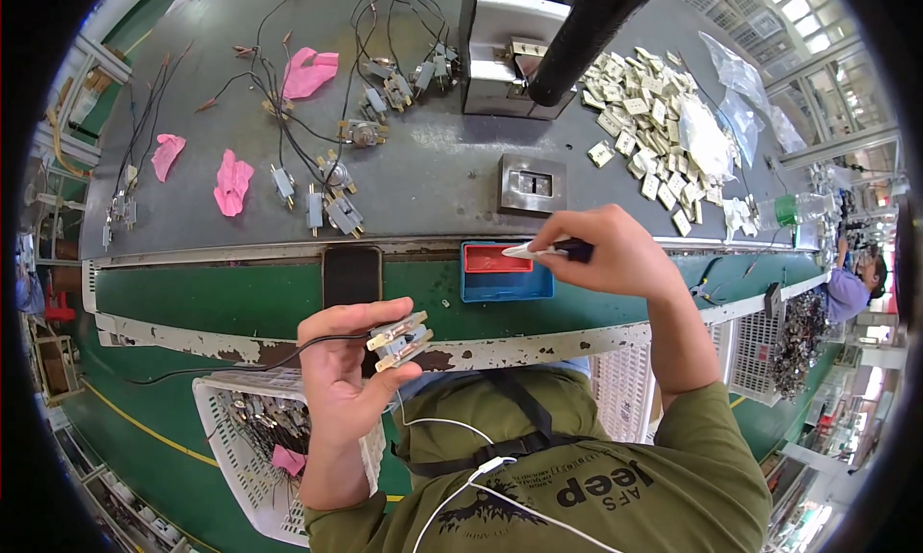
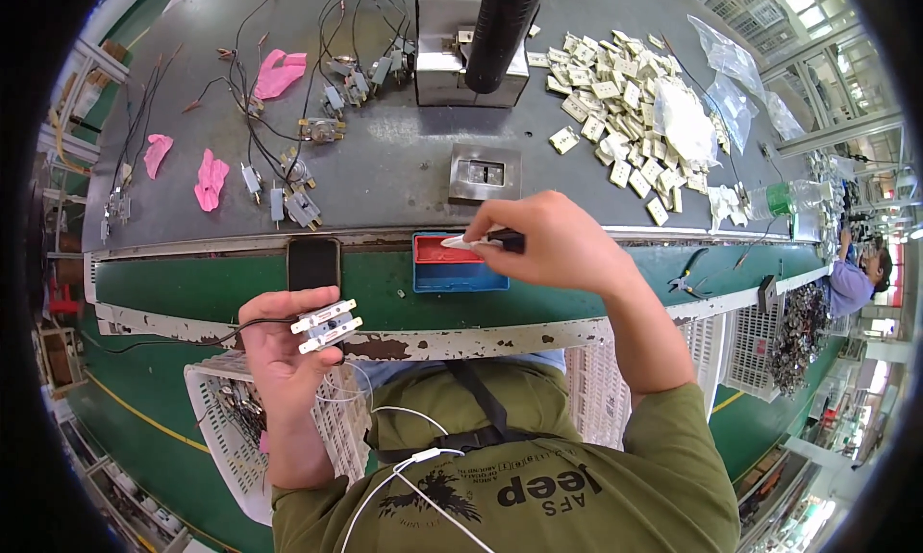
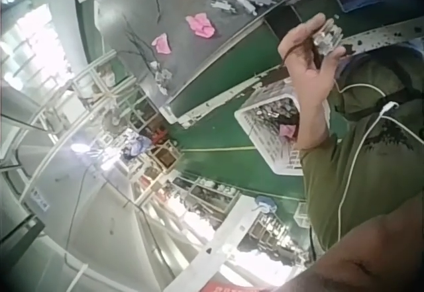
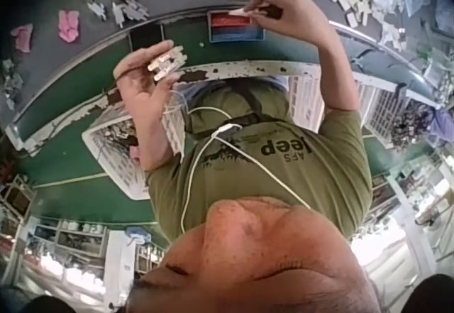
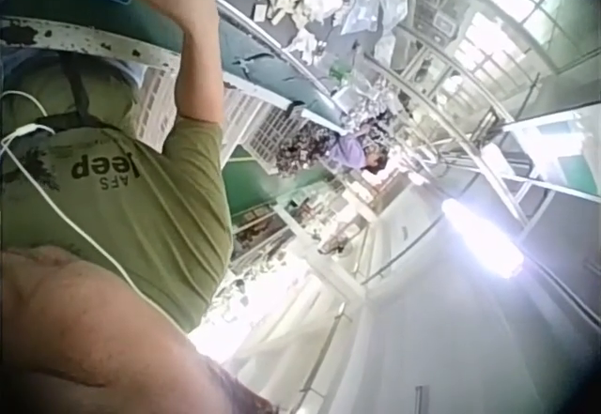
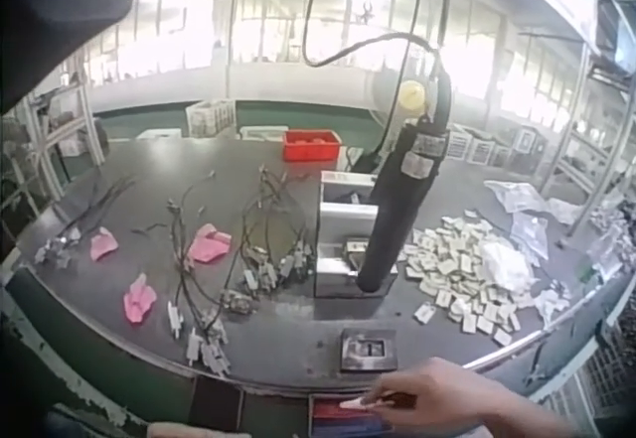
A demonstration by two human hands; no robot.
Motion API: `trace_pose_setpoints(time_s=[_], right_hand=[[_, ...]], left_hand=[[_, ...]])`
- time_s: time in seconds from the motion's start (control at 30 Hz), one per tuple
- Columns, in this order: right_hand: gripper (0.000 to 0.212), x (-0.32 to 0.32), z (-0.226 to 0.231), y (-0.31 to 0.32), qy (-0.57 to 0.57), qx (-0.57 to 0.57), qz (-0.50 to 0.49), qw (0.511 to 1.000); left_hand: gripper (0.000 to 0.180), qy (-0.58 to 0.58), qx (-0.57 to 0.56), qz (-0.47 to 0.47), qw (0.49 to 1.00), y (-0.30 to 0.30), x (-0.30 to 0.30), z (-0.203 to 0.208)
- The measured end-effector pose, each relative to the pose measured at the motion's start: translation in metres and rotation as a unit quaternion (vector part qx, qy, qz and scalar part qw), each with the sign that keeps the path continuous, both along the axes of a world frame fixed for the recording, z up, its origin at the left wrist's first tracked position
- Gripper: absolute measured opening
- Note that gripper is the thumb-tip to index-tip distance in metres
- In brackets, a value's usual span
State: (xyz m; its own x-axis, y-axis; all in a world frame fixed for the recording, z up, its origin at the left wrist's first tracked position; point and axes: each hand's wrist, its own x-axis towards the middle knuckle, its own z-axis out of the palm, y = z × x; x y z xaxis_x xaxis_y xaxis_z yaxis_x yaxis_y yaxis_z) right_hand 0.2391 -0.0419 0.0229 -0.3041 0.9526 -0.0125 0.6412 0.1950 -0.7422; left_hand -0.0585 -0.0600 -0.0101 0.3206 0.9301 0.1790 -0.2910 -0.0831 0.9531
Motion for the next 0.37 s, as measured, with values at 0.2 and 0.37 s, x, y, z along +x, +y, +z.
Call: trace_pose_setpoints(time_s=[0.2,0.37], right_hand=[[0.012,-0.014,0.008,-0.022,0.157,0.068,-0.006,0.985],[0.019,-0.035,0.015,-0.024,0.178,0.092,0.09,0.976]], left_hand=[[0.056,-0.105,-0.032,-0.063,0.992,0.006,0.009,-0.008],[0.058,-0.107,-0.02,-0.085,0.99,0.004,0.015,-0.007]])
